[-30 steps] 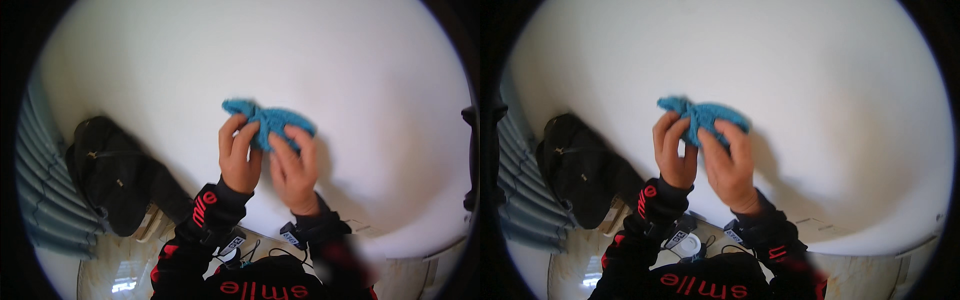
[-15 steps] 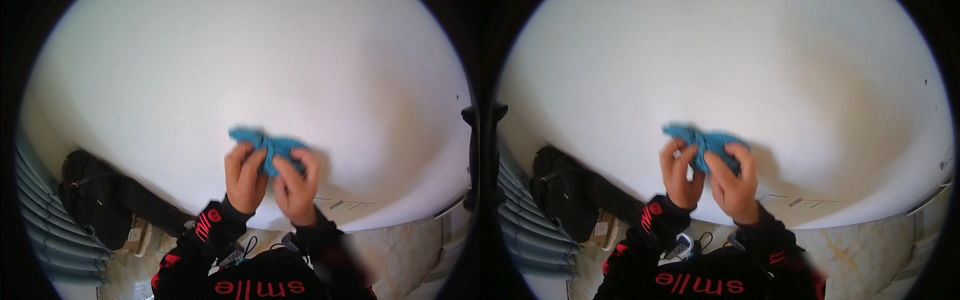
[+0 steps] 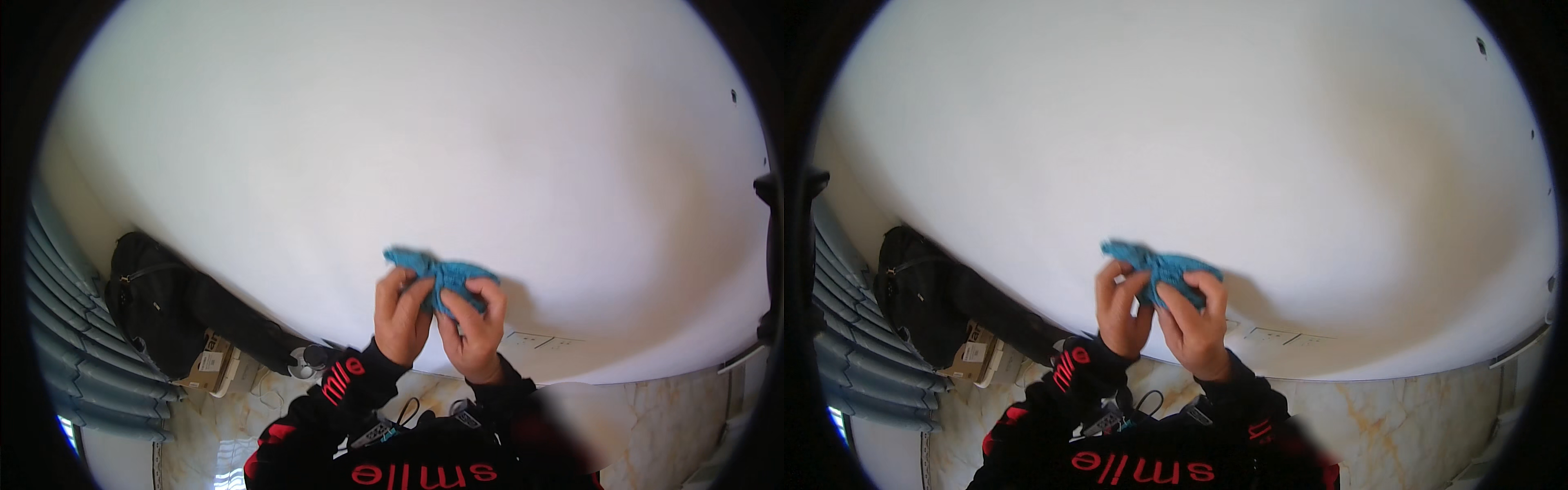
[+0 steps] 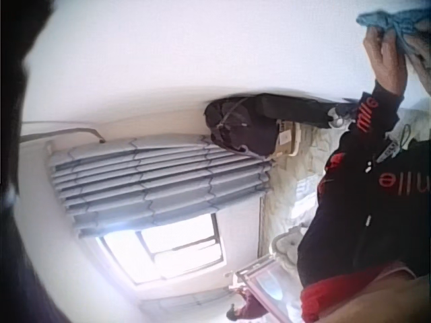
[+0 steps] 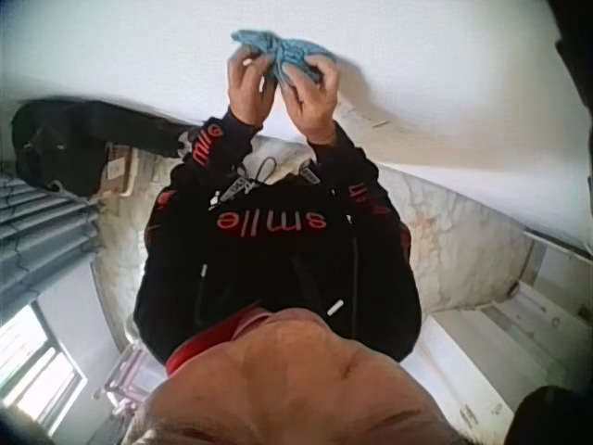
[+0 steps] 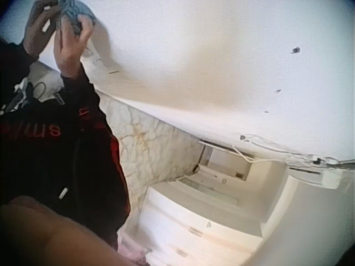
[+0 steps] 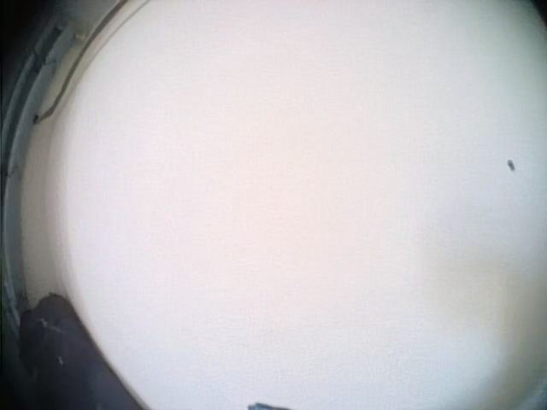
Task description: The person wipes a white wall with a blue cloth, moving around a black bag and a cardboard box on the floor. The person also wipes the curtain and returns to wiping the wall, focusing on areas around wall sockets.
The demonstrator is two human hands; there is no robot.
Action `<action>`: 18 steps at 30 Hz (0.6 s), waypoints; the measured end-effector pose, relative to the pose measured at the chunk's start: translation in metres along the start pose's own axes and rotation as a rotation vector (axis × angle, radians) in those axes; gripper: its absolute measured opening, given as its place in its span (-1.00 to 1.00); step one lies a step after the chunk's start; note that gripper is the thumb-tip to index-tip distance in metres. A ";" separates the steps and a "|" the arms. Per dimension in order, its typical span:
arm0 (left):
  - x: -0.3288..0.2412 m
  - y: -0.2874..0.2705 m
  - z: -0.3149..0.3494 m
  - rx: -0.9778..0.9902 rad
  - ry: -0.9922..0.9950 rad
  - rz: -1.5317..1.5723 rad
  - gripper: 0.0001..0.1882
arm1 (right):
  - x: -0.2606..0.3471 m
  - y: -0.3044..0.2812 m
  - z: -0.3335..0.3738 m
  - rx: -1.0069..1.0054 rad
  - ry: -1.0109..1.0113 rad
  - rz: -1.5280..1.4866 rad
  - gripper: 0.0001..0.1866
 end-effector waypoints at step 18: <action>-0.001 0.017 -0.055 -0.108 0.075 0.170 -0.43 | 0.001 -0.043 -0.049 -0.103 -0.063 0.327 -0.68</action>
Point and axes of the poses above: each hand's wrist, its own z-axis away from the middle knuckle, its own y-axis out of the palm, x = y × z, the point moved 8 cm from there along -z, towards the middle knuckle, and after that the axes turned 13 degrees about y, right-handed, at the moved point
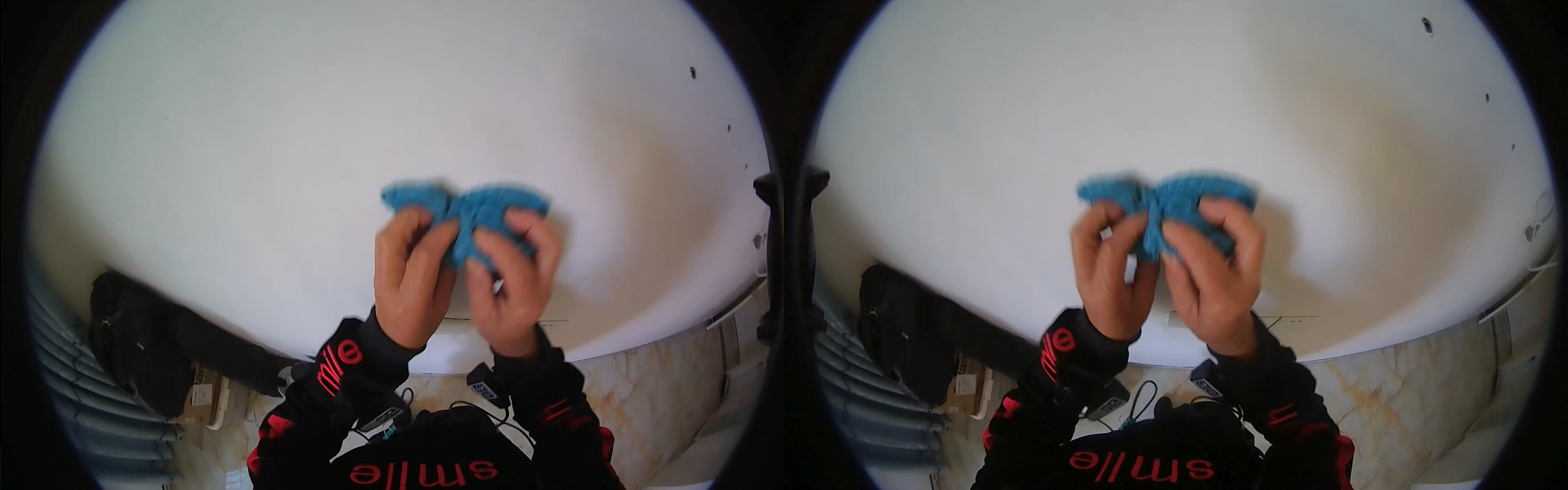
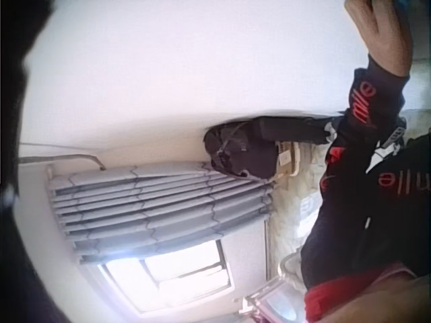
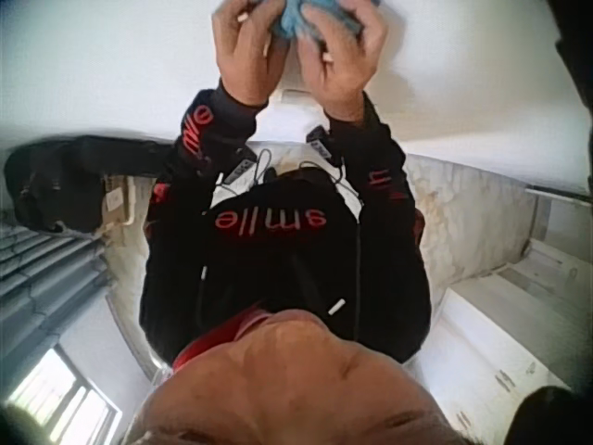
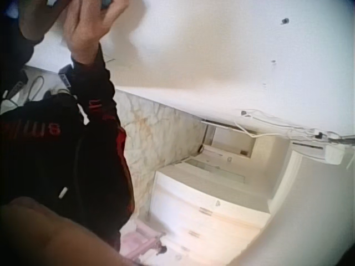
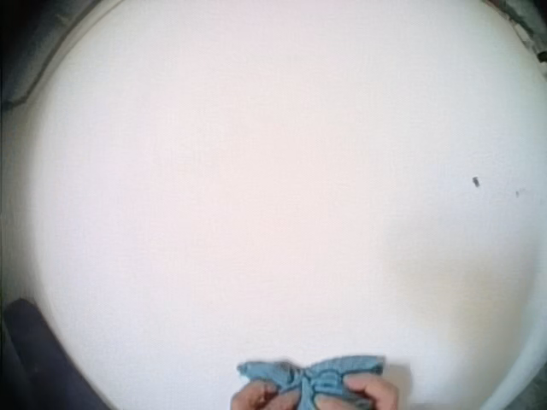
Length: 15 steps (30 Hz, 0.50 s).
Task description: The person wipes a white wall with a blue cloth, moving around a black bag and a cardboard box on the floor. The person also wipes the curtain and returns to wiping the wall, focusing on areas around wall sockets.
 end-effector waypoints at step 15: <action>0.000 0.023 -0.009 -0.033 0.081 0.122 -0.50 | -0.021 -0.029 -0.010 -0.079 0.111 -0.016 -0.70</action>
Point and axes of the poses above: each hand's wrist, its own z-axis away from the middle knuckle, its own y-axis out of the palm, x = y × z, the point moved 8 cm from there along -z, towards the middle knuckle, and after that the axes turned 13 degrees about y, right-handed, at the moved point
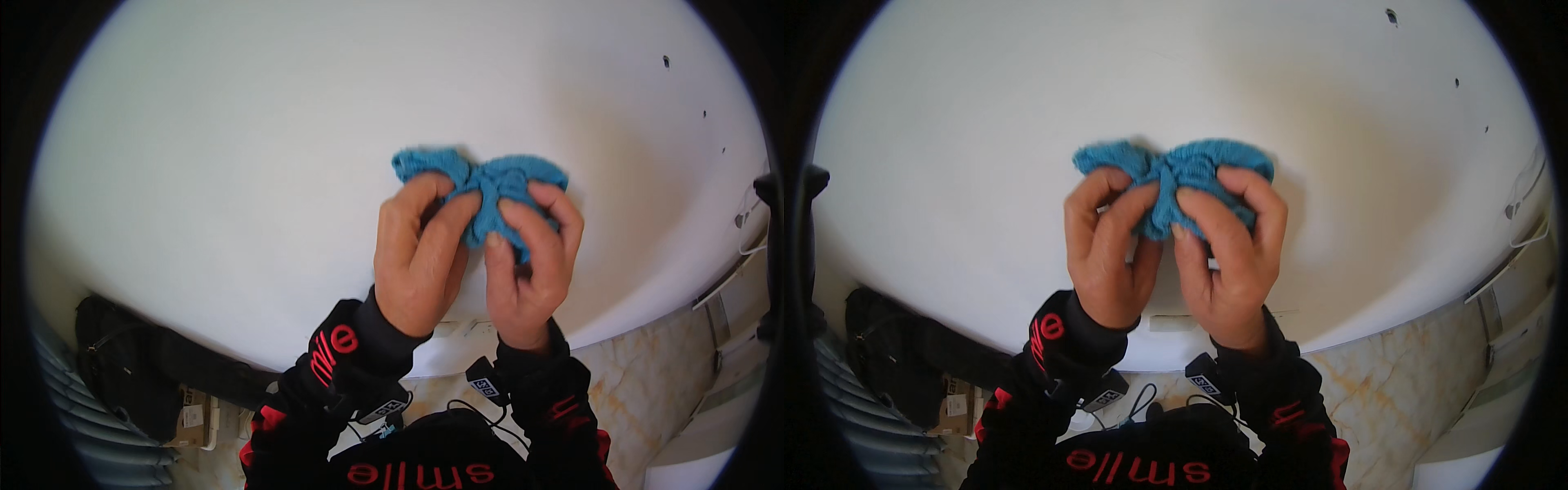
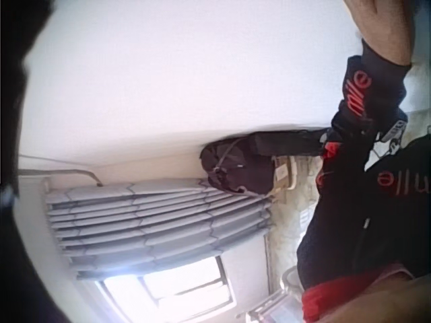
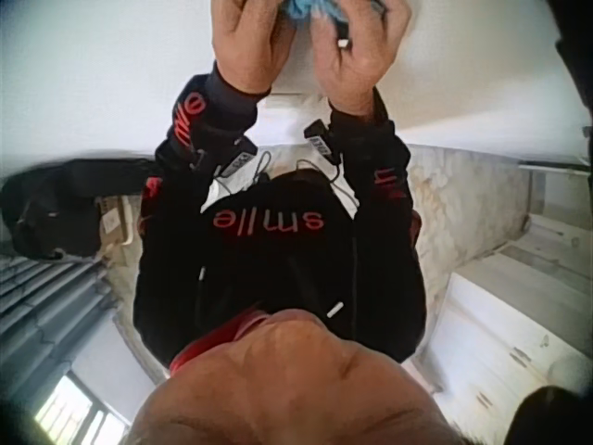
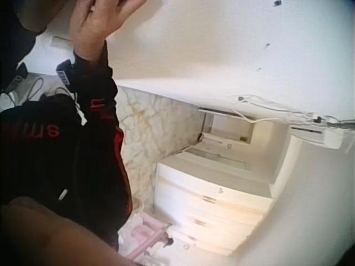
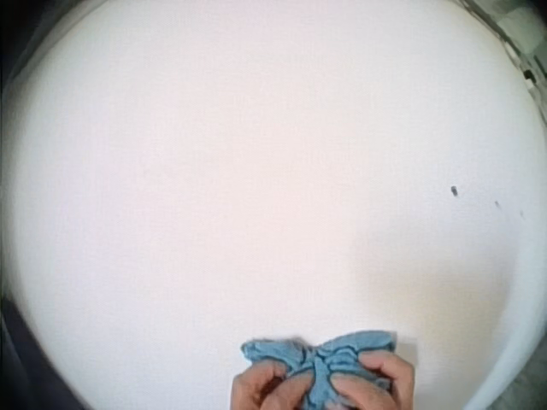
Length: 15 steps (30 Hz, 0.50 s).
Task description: The person wipes a white wall with a blue cloth, moving around a black bag and a cardboard box on the floor. The person also wipes the curtain and returns to wiping the wall, focusing on areas around wall sockets.
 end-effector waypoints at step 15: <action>-0.047 0.076 0.005 0.059 -0.076 -0.126 -0.49 | -0.052 -0.064 -0.008 0.082 -0.039 0.040 -0.65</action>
Point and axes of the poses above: each hand's wrist, its own z-axis away from the middle knuckle, its own y-axis out of the palm, x = y × z, the point moved 8 cm from there along -z, towards the middle knuckle, and after that the axes turned 13 degrees about y, right-handed, at the moved point
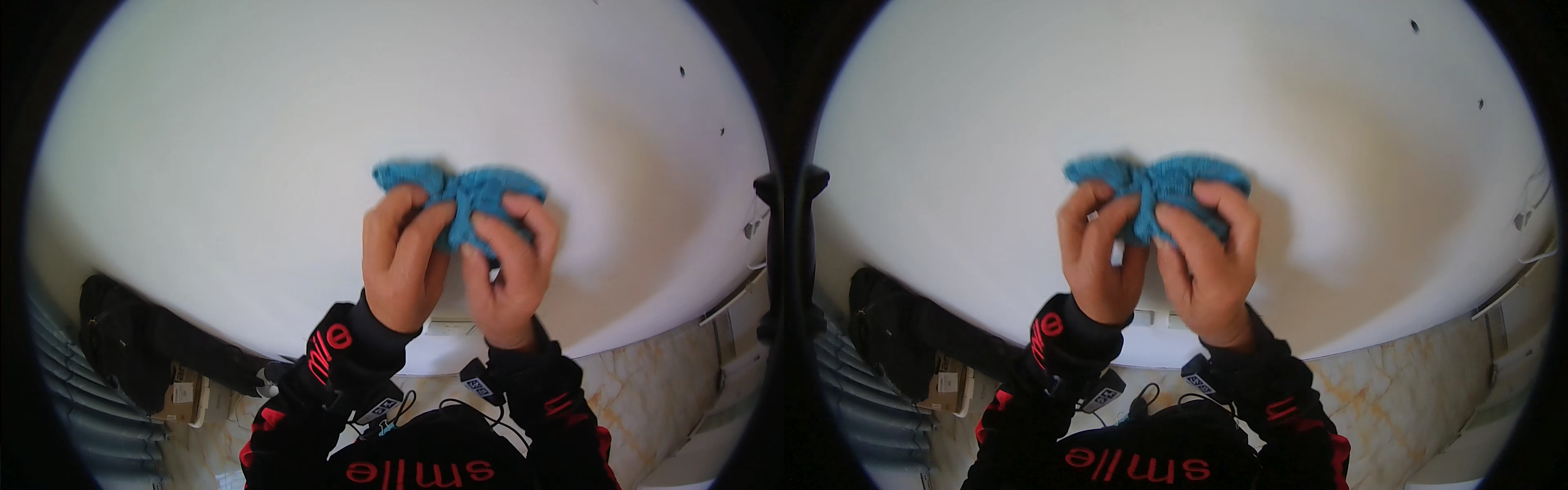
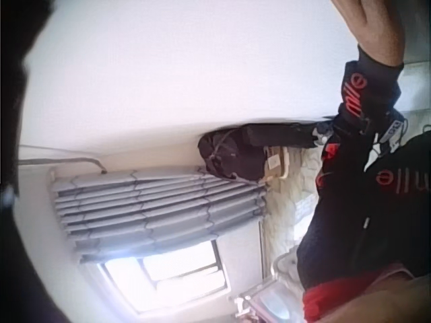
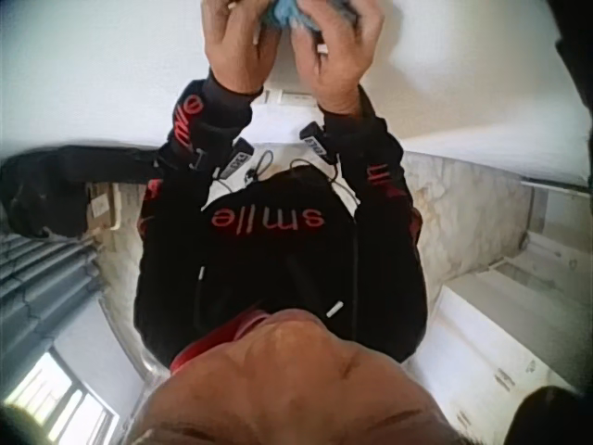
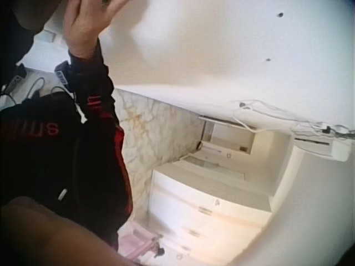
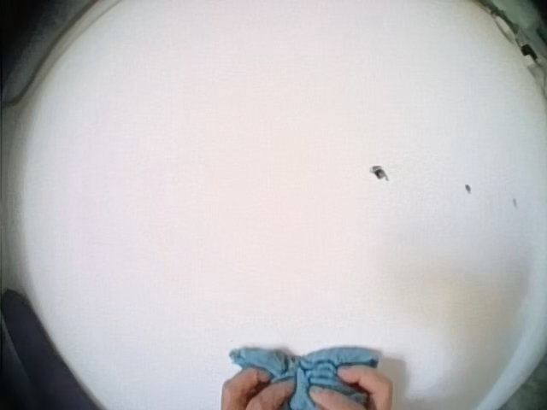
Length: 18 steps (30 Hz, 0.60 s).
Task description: The person wipes a white wall with a blue cloth, moving around a black bag and a cardboard box on the floor. The person also wipes the curtain and returns to wiping the wall, focusing on areas around wall sockets.
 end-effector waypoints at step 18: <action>-0.105 0.115 0.017 0.122 -0.115 -0.103 -0.52 | -0.070 -0.097 0.025 0.074 -0.044 -0.247 -0.65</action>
Point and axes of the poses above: each hand's wrist, its own z-axis away from the middle knuckle, its own y-axis out of the palm, x = y × z, the point moved 8 cm from there along -z, towards the middle knuckle, and after that the axes turned 13 degrees about y, right-handed, at the moved point
